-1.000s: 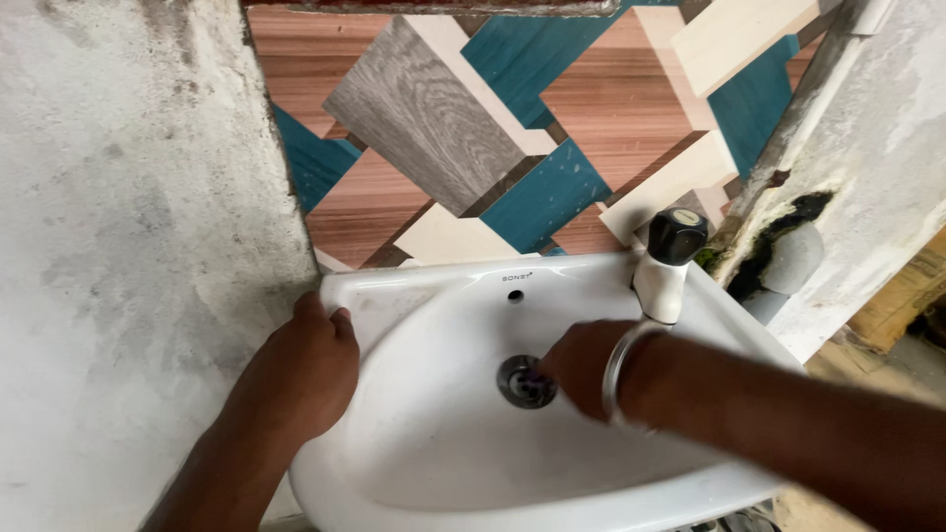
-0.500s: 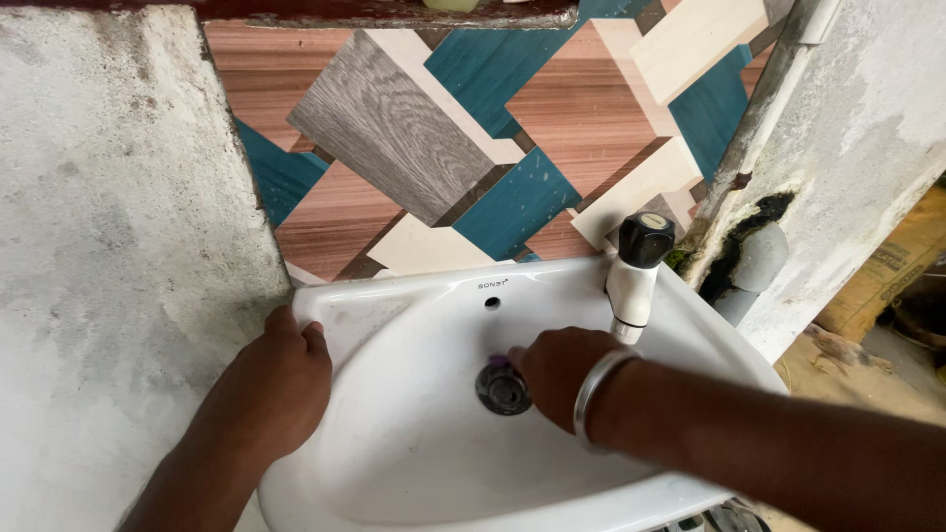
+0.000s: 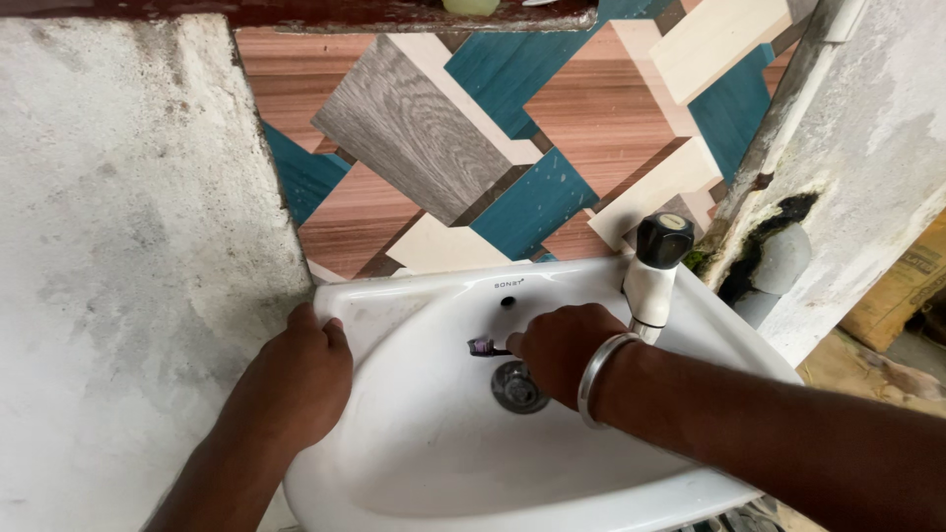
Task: The person scrubs a white ceramic sink using a purple toothbrush, focusing on the basin, drain, and rim. They then rinse the sink and their hands under running water from the faucet.
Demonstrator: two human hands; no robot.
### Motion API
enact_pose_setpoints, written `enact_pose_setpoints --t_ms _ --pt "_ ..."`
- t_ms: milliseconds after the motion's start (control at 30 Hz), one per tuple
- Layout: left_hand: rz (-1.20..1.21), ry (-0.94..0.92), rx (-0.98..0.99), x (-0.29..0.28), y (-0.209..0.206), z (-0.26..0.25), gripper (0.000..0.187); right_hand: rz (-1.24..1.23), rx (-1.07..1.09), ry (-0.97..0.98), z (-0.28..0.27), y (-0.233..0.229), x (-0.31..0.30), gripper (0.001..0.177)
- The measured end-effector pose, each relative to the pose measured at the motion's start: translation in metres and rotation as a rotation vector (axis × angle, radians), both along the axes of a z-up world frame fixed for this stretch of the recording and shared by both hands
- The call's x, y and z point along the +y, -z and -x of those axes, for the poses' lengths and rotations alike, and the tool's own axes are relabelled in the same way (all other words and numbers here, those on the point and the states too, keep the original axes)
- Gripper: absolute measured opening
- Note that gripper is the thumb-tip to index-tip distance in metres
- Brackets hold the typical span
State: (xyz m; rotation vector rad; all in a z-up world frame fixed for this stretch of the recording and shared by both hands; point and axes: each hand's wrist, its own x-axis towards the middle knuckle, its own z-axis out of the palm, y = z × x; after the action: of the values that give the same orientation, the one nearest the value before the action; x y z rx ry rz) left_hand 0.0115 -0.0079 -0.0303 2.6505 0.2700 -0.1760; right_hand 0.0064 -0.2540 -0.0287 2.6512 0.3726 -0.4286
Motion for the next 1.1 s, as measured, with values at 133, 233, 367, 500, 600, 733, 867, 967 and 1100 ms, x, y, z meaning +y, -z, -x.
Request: enact_pose_setpoints --t_ms 133,233,367,500,600,733,867,967,1100 --pt "0.014 0.0 -0.032 0.0 0.002 0.001 0.051 -0.157 0.019 -0.059 -0.001 0.001 0.001 0.033" --pt "0.013 0.019 -0.096 0.001 0.003 -0.002 0.049 -0.344 -0.147 -0.323 -0.006 -0.006 0.002 0.042" --pt "0.03 0.022 -0.093 0.005 0.011 -0.003 0.048 -0.106 -0.43 -0.612 -0.023 -0.014 0.005 0.033" --pt "0.031 0.013 -0.111 0.005 0.012 -0.005 0.049 0.294 -0.502 -0.563 -0.049 -0.036 -0.002 0.02" --pt "0.018 0.022 -0.131 0.004 0.013 -0.004 0.048 0.016 -0.42 -0.731 -0.054 -0.043 0.003 0.027" --pt "0.021 0.024 -0.129 0.003 0.014 -0.005 0.048 0.184 -0.307 -0.591 -0.041 -0.057 0.015 0.031" --pt "0.005 0.025 -0.134 0.005 0.014 -0.006 0.047 0.284 -0.233 -0.504 -0.024 -0.073 0.031 0.025" --pt "0.019 0.029 -0.154 0.004 0.014 -0.004 0.049 0.212 -0.236 -0.519 -0.016 -0.078 0.038 0.028" --pt "-0.026 0.025 -0.162 0.004 0.013 -0.002 0.048 0.348 -0.169 -0.336 -0.02 -0.081 0.039 0.031"
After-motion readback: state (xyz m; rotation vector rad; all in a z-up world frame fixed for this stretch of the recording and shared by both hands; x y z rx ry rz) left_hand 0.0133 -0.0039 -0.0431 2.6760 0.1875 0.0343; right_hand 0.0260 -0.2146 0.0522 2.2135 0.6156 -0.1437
